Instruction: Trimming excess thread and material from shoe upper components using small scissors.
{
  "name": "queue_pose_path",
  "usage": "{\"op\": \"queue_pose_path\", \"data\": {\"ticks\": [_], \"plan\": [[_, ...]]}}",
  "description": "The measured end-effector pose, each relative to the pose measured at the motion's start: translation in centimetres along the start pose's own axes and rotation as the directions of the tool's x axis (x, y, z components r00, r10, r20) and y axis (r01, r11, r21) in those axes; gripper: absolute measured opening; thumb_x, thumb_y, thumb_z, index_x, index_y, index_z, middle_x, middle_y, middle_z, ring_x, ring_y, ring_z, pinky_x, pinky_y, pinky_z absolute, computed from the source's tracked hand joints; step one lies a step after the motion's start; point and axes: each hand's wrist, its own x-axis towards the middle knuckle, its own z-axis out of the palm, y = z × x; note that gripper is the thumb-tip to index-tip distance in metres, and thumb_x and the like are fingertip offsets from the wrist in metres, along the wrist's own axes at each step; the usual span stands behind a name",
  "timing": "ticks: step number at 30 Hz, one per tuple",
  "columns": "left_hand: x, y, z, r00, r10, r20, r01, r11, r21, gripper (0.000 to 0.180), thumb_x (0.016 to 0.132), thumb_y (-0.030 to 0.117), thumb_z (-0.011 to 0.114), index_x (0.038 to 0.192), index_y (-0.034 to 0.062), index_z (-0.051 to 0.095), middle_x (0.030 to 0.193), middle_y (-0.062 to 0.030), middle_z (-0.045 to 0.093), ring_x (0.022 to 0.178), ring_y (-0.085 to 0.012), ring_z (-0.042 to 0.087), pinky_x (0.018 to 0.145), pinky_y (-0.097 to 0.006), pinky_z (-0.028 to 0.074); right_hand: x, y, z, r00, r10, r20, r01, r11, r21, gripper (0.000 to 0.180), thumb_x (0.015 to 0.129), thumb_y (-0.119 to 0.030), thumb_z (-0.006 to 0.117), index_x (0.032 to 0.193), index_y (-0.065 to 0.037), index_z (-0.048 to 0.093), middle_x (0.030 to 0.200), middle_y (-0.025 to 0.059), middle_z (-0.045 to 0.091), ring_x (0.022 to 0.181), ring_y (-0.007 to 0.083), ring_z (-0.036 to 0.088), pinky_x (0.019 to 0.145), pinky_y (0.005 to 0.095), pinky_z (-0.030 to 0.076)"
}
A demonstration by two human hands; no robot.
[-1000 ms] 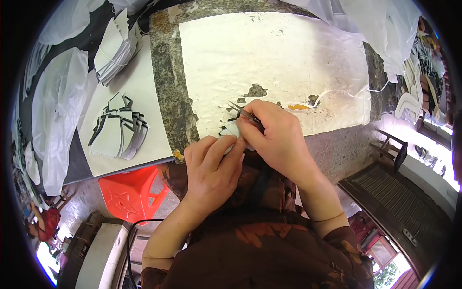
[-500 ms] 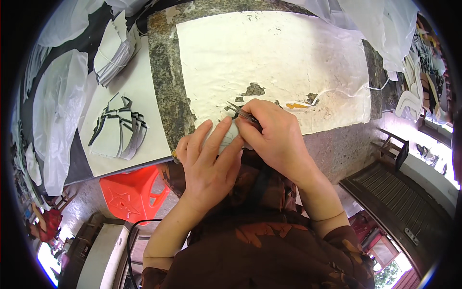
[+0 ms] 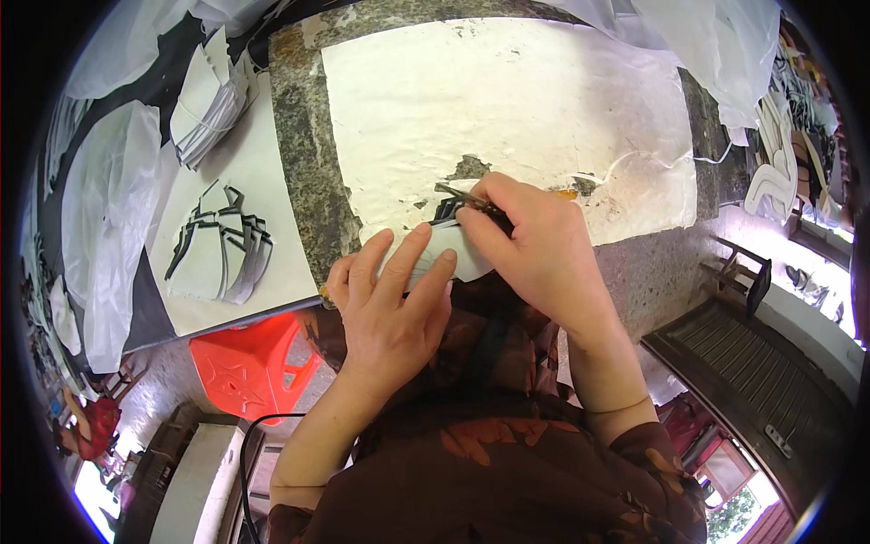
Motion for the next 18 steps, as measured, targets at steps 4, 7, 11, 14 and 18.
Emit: {"op": "queue_pose_path", "data": {"ticks": [4, 7, 11, 14, 18], "plan": [[0.01, 0.09, 0.03, 1.000, -0.019, 0.008, 0.019, 1.000, 0.001, 0.035, 0.084, 0.018, 0.076, 0.118, 0.0223, 0.076, 0.141, -0.0014, 0.064, 0.128, -0.0300, 0.054, 0.105, -0.047, 0.035, -0.02, 0.00, -0.46, 0.998, 0.050, 0.028, -0.051, 0.999, 0.009, 0.017, 0.092, -0.017, 0.072, 0.095, -0.001, 0.067, 0.074, 0.0150, 0.066, 0.065, 0.0273, 0.065, 0.060, 0.0357, 0.049], [0.10, 0.18, -0.01, 1.000, -0.020, 0.009, 0.020, 1.000, 0.003, 0.037, 0.084, 0.018, 0.076, 0.120, 0.0215, 0.075, 0.141, -0.0010, 0.065, 0.128, -0.0296, 0.054, 0.106, -0.047, 0.034, -0.22, 0.31, -0.14, 0.999, 0.052, 0.012, -0.053, 0.998, 0.026, 0.016, 0.092, -0.016, 0.072, 0.093, -0.001, 0.067, 0.074, 0.0148, 0.065, 0.064, 0.0265, 0.063, 0.060, 0.0356, 0.048], [0.30, 0.40, -0.06, 0.998, -0.054, 0.023, 0.054, 0.999, 0.000, 0.044, 0.084, 0.020, 0.075, 0.128, 0.0166, 0.071, 0.140, -0.0012, 0.065, 0.128, -0.0293, 0.054, 0.107, -0.047, 0.034, -0.50, 0.61, 0.03, 0.999, 0.046, -0.007, -0.046, 0.997, 0.062, 0.014, 0.092, -0.015, 0.071, 0.093, -0.001, 0.066, 0.073, 0.0144, 0.065, 0.063, 0.0250, 0.062, 0.061, 0.0352, 0.049], [0.38, 0.59, -0.21, 0.997, -0.066, 0.032, 0.066, 0.998, 0.006, 0.049, 0.085, 0.020, 0.075, 0.133, 0.0138, 0.069, 0.140, -0.0015, 0.065, 0.129, -0.0292, 0.054, 0.107, -0.047, 0.033, -0.65, 0.57, -0.08, 0.999, 0.043, 0.004, -0.043, 0.997, 0.066, 0.014, 0.092, -0.014, 0.070, 0.093, -0.001, 0.066, 0.073, 0.0143, 0.065, 0.064, 0.0249, 0.062, 0.061, 0.0351, 0.049], [0.63, 0.82, -0.44, 0.996, -0.069, 0.054, 0.068, 0.998, 0.016, 0.051, 0.085, 0.021, 0.074, 0.136, 0.0127, 0.068, 0.140, -0.0023, 0.065, 0.129, -0.0294, 0.053, 0.107, -0.047, 0.033, -0.75, 0.65, -0.03, 0.999, 0.039, 0.017, -0.040, 0.997, 0.062, 0.013, 0.092, -0.014, 0.070, 0.093, -0.001, 0.065, 0.076, 0.0146, 0.065, 0.065, 0.0264, 0.062, 0.062, 0.0353, 0.049]]}}
